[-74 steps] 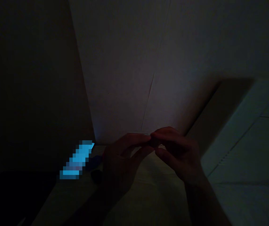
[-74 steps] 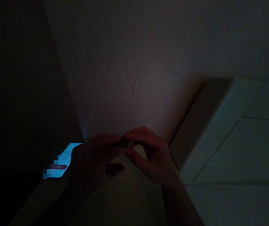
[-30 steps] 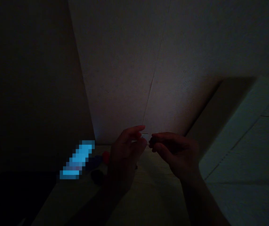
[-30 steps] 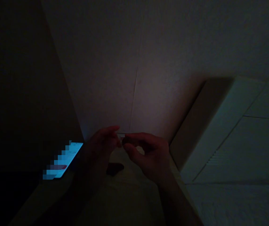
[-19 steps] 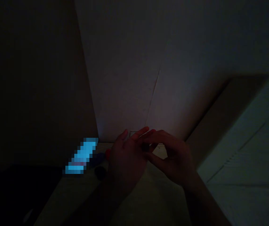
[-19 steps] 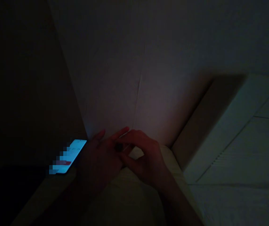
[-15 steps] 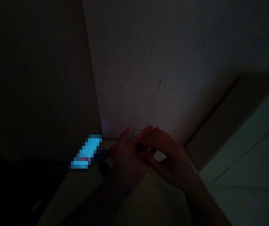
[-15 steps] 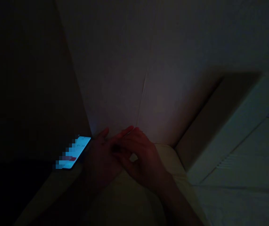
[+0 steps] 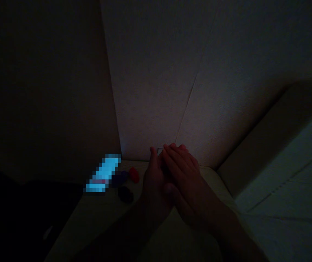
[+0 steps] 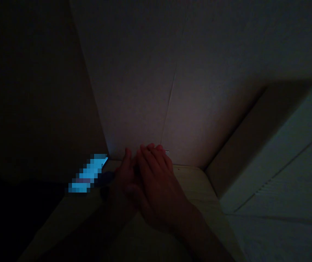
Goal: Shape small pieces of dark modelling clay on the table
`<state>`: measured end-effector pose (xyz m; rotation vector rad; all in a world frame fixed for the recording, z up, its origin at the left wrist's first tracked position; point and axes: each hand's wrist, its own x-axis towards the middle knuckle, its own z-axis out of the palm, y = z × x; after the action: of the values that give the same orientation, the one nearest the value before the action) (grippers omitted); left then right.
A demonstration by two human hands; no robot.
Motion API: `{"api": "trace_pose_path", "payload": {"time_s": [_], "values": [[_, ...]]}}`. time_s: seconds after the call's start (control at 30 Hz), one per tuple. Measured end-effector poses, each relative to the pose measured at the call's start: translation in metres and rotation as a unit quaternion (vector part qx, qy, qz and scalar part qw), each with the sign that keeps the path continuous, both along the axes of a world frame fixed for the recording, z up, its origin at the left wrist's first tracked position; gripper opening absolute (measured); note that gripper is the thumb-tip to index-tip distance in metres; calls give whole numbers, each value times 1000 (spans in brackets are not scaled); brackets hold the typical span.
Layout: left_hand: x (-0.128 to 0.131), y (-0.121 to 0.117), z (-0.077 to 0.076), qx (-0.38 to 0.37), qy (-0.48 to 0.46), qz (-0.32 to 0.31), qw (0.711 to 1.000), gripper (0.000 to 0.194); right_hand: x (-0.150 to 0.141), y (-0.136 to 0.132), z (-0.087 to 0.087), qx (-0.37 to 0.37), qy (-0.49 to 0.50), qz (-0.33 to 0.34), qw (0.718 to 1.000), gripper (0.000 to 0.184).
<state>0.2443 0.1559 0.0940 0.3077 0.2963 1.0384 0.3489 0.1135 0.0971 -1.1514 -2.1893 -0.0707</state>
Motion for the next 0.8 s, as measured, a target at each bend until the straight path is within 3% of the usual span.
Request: {"api": "trace_pose_path", "payload": {"time_s": [0.1, 0.23, 0.33, 0.47, 0.57, 0.7, 0.8], "values": [[-4, -4, 7, 6, -2, -30, 1000, 55, 8, 4, -2, 14, -20, -35, 999, 63], [-12, -1, 15, -65, -7, -42, 997, 56, 18, 3, 3, 9, -12, -39, 999, 61], [-11, 2, 16, -102, -48, -23, 993, 55, 21, 1, 4, 6, 69, -41, 997, 55], [-8, 2, 13, -91, -78, -23, 992, 58, 24, 3, 2, 1, 191, -47, 981, 50], [-6, 1, 13, -86, -69, -18, 994, 56, 24, 5, 1, 8, 227, -40, 973, 49], [-3, -7, 10, -86, -47, -8, 995, 53, 20, 6, 1, 22, 214, -68, 974, 51], [1, -18, 4, -55, -26, -27, 998, 47, 10, 7, -2, 28, 127, -75, 989, 61]]}}
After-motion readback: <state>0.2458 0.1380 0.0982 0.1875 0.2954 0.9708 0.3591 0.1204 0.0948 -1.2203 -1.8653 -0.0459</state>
